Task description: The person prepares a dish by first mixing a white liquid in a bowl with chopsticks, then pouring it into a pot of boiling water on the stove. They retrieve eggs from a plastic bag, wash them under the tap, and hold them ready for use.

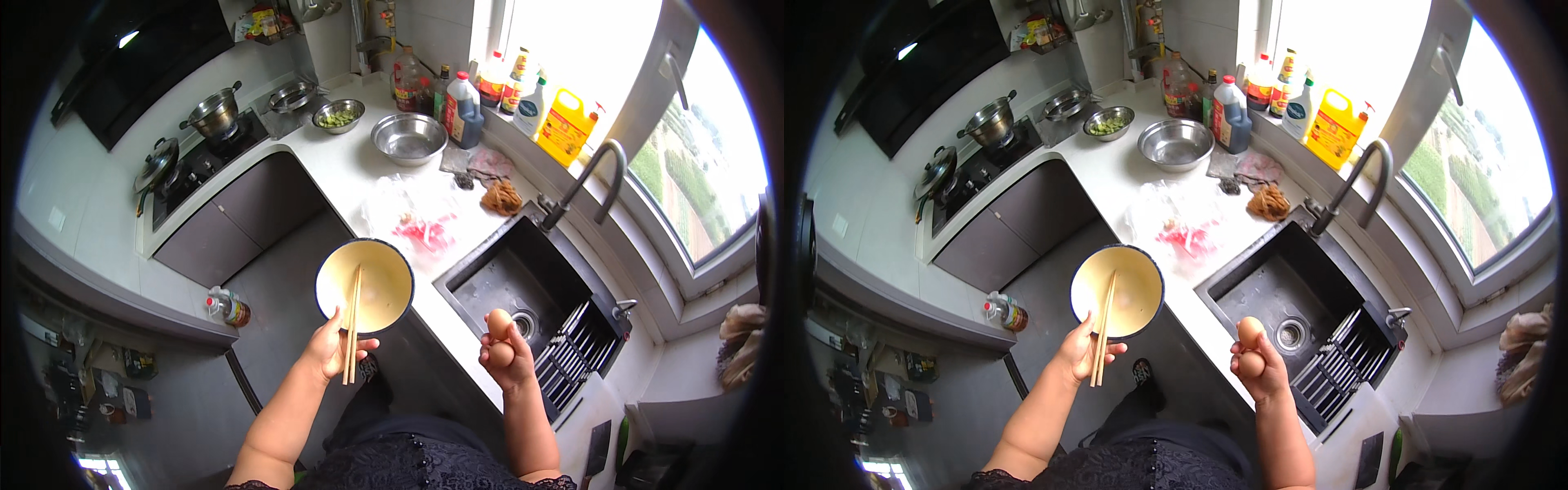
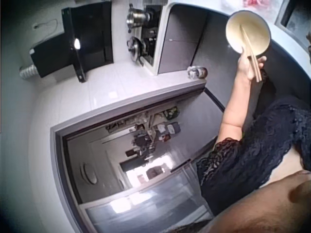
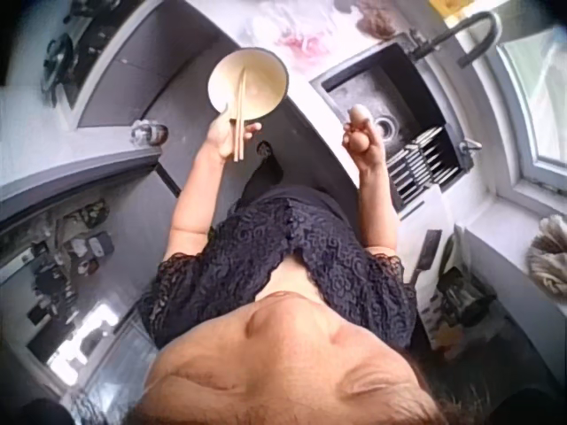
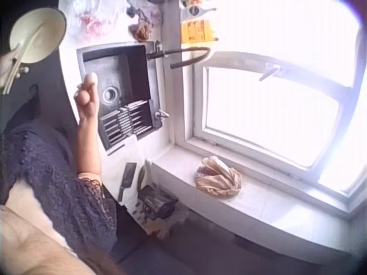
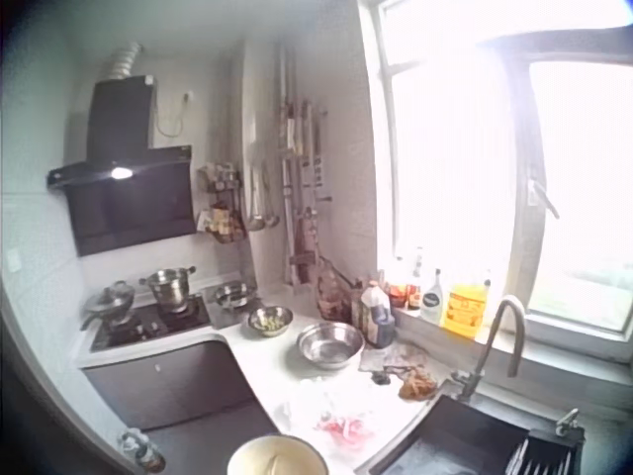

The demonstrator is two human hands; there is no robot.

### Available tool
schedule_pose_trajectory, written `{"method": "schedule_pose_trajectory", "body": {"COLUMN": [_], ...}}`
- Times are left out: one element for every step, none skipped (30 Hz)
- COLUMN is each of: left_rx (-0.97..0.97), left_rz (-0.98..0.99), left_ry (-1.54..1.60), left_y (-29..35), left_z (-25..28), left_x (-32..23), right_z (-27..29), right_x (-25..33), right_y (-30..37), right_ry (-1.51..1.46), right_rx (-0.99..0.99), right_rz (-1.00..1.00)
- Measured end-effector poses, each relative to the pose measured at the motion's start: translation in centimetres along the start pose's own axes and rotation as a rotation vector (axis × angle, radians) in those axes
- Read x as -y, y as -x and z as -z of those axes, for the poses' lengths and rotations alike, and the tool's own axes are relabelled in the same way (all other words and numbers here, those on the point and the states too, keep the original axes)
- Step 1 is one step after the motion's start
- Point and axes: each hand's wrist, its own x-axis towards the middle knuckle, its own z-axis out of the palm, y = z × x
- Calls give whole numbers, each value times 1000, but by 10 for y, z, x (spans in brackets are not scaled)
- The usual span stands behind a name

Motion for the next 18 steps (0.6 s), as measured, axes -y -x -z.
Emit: {"method": "schedule_pose_trajectory", "body": {"left_rx": [3, 5, 8, 38, 39, 40, 44, 18, 21, 29, 36, 27, 15, 3, 6, 8, 10, 33], "left_rz": [5, 10, 13, 47, 55, 63, 63, 53, 59, 61, 62, 71, 80, 89, 94, 107, 119, 121], "left_ry": [-35, -70, -104, -89, -91, -92, -97, -114, -98, -82, -65, -78, -91, -105, -102, -102, -101, -83], "left_y": [-13, -25, -38, -53, -67, -80, -94, -106, -116, -128, -139, -151, -161, -171, -181, -190, -198, -207], "left_z": [1, 2, 2, 10, 15, 19, 20, 18, 20, 21, 22, 22, 21, 21, 20, 22, 23, 26], "left_x": [-25, -48, -72, -91, -110, -128, -147, -163, -175, -185, -195, -205, -215, -224, -231, -237, -244, -254], "right_z": [-13, -26, -40, -53, -65, -76, -85, -93, -98, -100, -101, -98, -101, -101, -100, -102, -105, -108], "right_x": [-4, -7, -8, -11, -12, -12, -12, -12, -14, -13, -13, -13, -12, -10, -8, -5, -2, -1], "right_y": [-18, -37, -56, -74, -93, -109, -126, -143, -158, -174, -189, -207, -222, -238, -254, -267, -281, -292], "right_ry": [-14, -28, -7, -24, -41, -60, -79, -97, -103, -105, -107, -103, -114, -116, -119, -94, -70, -46], "right_rx": [-19, -36, -47, -56, -63, -75, -80, -83, -80, -73, -65, -70, -77, -76, -75, -101, -127, -154], "right_rz": [12, 24, 45, 61, 76, 75, 81, 85, 84, 88, 90, 90, 85, 79, 73, 68, 64, 59]}}
